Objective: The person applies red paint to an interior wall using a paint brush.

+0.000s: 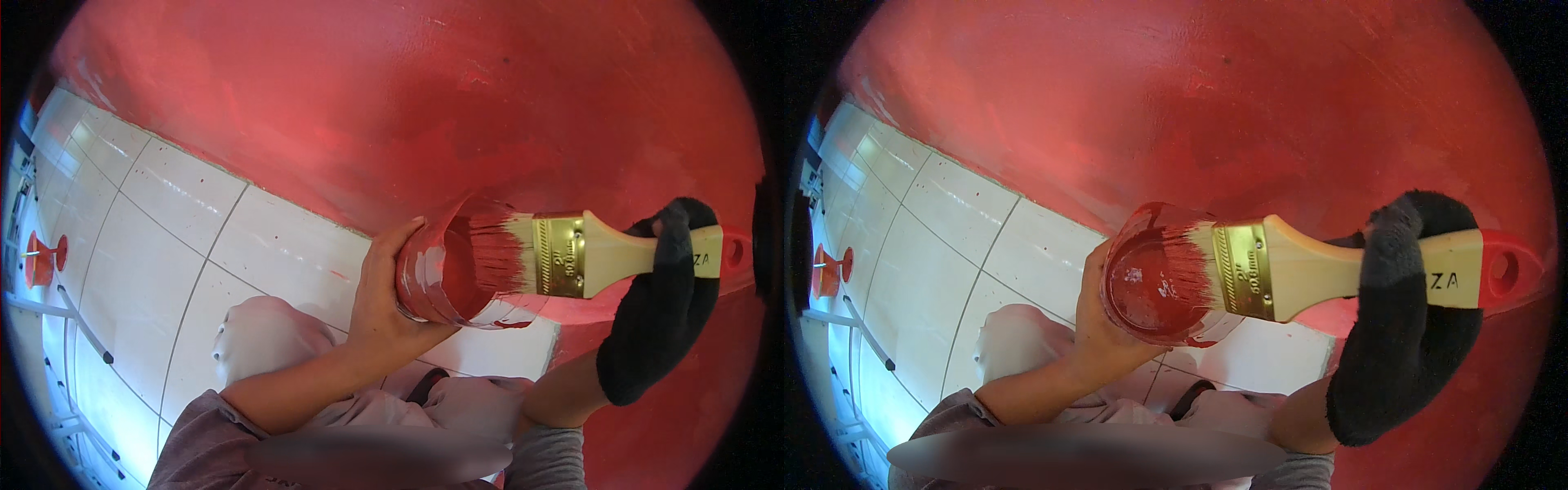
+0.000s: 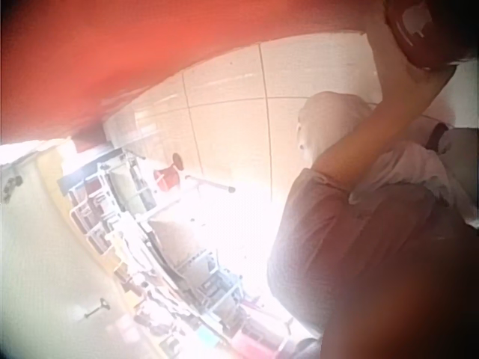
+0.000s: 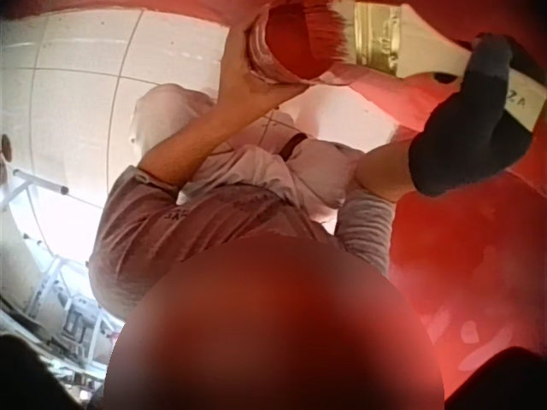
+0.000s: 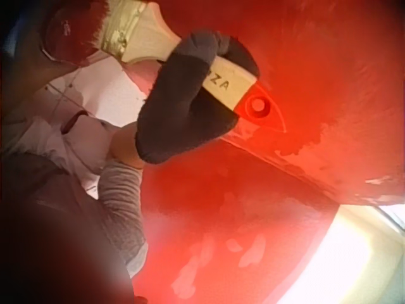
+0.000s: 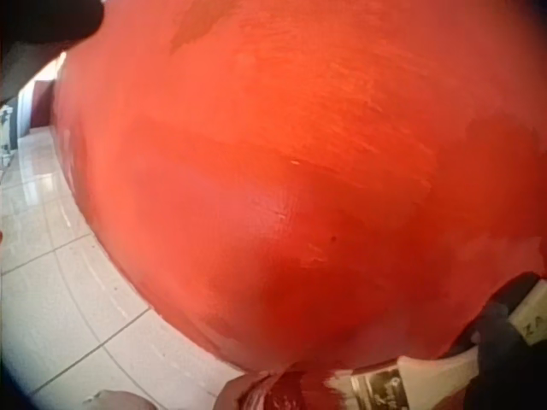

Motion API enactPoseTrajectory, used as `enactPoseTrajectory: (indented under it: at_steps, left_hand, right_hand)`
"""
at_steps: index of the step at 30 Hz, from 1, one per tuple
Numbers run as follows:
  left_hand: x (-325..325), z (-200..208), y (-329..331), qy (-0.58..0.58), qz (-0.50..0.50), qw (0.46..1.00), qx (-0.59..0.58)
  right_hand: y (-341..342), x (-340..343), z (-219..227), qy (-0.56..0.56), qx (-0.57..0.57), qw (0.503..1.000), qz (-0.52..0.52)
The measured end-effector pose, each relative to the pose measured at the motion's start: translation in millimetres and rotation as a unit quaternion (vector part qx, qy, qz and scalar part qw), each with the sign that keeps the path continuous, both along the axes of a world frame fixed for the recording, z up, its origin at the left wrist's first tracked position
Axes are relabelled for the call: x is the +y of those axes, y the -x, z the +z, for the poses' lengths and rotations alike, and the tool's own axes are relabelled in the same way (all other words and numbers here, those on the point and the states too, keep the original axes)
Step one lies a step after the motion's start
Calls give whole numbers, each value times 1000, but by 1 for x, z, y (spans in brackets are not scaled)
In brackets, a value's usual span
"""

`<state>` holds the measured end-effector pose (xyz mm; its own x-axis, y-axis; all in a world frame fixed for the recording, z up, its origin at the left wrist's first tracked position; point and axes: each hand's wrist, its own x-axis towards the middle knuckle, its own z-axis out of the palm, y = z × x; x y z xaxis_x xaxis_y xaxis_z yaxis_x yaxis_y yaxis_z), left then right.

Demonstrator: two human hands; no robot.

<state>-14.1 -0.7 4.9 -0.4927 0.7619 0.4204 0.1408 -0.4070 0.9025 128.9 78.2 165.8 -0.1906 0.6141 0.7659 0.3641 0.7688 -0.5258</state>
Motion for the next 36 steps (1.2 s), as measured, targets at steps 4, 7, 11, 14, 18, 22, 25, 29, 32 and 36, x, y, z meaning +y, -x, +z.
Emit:
enactPoseTrajectory:
  at_steps: [4, 7, 11, 14, 18, 22, 25, 29, 32, 36]
  left_hand:
    - [1, -2, -2, -11, 6, 1000, 12]
    - [0, -1, -5, -13, 5, 1000, 14]
    - [-2, 0, -8, -7, -19, 1000, 2]
    - [-5, 1, -9, 15, -29, 999, 0]
    - [-7, 3, -11, 29, -29, 999, -8]
    - [-6, 4, -12, 22, -8, 999, 23]
    - [-5, 5, -11, 20, -7, 1000, 18]
    - [-5, 4, -11, 25, -5, 1000, 18]
    - [-5, 3, -11, 14, -32, 999, -20]
    - [-3, 3, -9, 13, -1, 1000, 22]
  right_hand:
    - [9, -13, 9, 100, -5, 993, 58]
    - [15, -17, 10, 144, -29, 987, 59]
    - [21, -19, 6, 153, -58, 985, 54]
    - [24, -19, 3, 159, -80, 982, 56]
    - [26, -19, 1, 165, -94, 980, 61]
    - [25, -18, 0, 172, -100, 978, 62]
    - [23, -18, -1, 174, -100, 978, 63]
    - [19, -16, 2, 176, -88, 979, 50]
    - [12, -11, 8, 164, -63, 984, 15]
    - [-4, 2, 13, 175, 3, 985, -13]
